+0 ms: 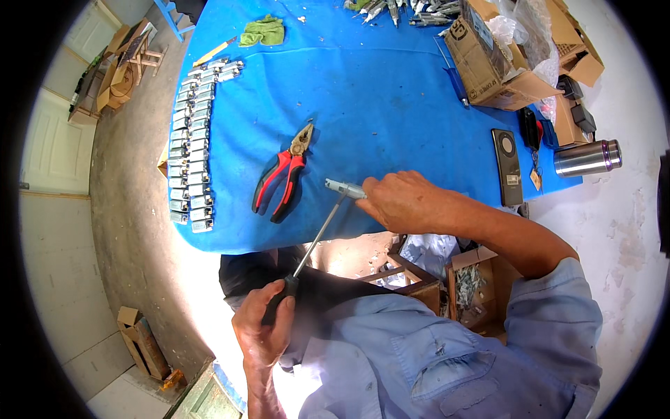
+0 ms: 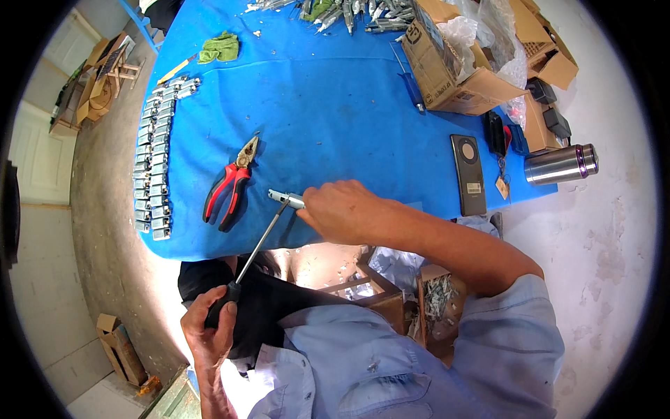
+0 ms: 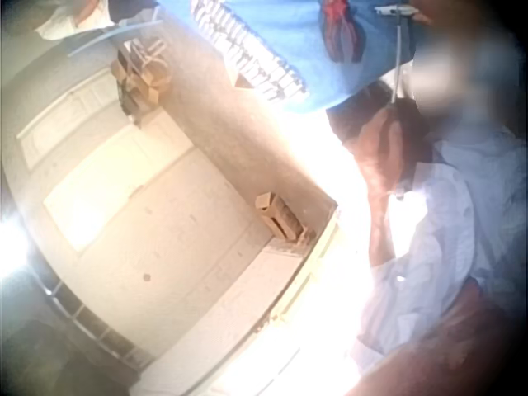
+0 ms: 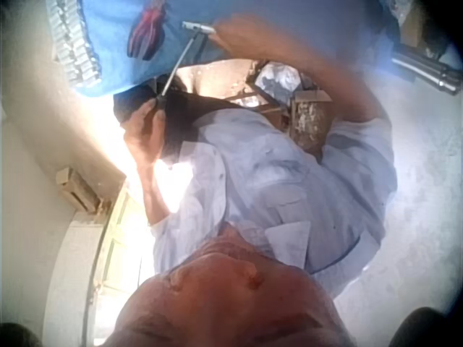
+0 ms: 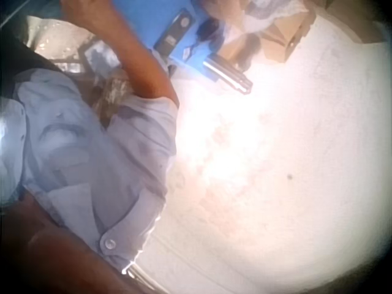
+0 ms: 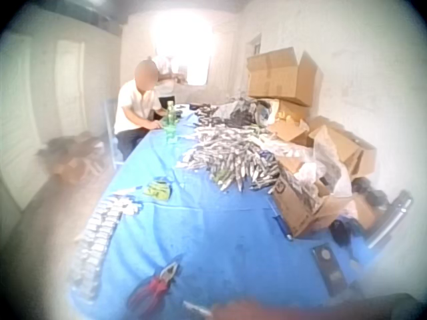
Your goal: The person assembles a lighter by inserting internal components into the metal casing and using a screwdriver to tighten a small screw at the base, then verifies the assembly by looking at the device.
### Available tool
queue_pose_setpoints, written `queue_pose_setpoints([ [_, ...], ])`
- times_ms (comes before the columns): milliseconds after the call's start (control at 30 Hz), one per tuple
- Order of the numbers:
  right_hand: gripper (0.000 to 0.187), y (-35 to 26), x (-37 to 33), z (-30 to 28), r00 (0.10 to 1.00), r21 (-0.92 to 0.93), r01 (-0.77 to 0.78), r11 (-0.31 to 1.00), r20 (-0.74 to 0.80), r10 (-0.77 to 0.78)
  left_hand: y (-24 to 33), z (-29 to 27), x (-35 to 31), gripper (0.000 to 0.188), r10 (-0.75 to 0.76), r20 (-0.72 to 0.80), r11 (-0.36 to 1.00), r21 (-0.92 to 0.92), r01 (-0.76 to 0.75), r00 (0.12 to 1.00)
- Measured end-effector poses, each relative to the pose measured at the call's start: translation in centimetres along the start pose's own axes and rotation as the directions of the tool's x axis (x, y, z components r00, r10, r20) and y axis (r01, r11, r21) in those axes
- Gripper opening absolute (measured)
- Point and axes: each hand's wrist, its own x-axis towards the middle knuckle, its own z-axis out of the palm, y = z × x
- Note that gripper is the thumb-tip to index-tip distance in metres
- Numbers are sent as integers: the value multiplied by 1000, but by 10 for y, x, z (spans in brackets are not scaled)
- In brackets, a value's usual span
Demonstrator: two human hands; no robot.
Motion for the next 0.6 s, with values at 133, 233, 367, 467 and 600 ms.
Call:
queue_pose_setpoints([
  [133, 39, -1, -1, -2, 1000, 4, -8, 1000, 11, 8, -4, 3, -2, 25, 20, -15, 999, -29, -20, 1000],
  [233, 39, -2, 1, -1, 1000, -3, -5, 1000, 17, 5, -5, 3, -4, 24, -38, -20, 997, -68, 37, 999],
  [367, 38, 1, -1, 4, 1000, -42, 17, 999, -22, -18, -5, 4, -2, 24, -35, -9, 997, -69, 34, 999],
  [467, 36, 2, -1, 5, 998, -56, 38, 998, -45, -41, 1, 1, 0, 26, -80, 51, 995, -55, 83, 995],
  [600, 35, 1, 1, 3, 999, -52, 39, 998, -19, -40, 15, 5, -1, 31, -44, 106, 999, 9, 44, 993],
])
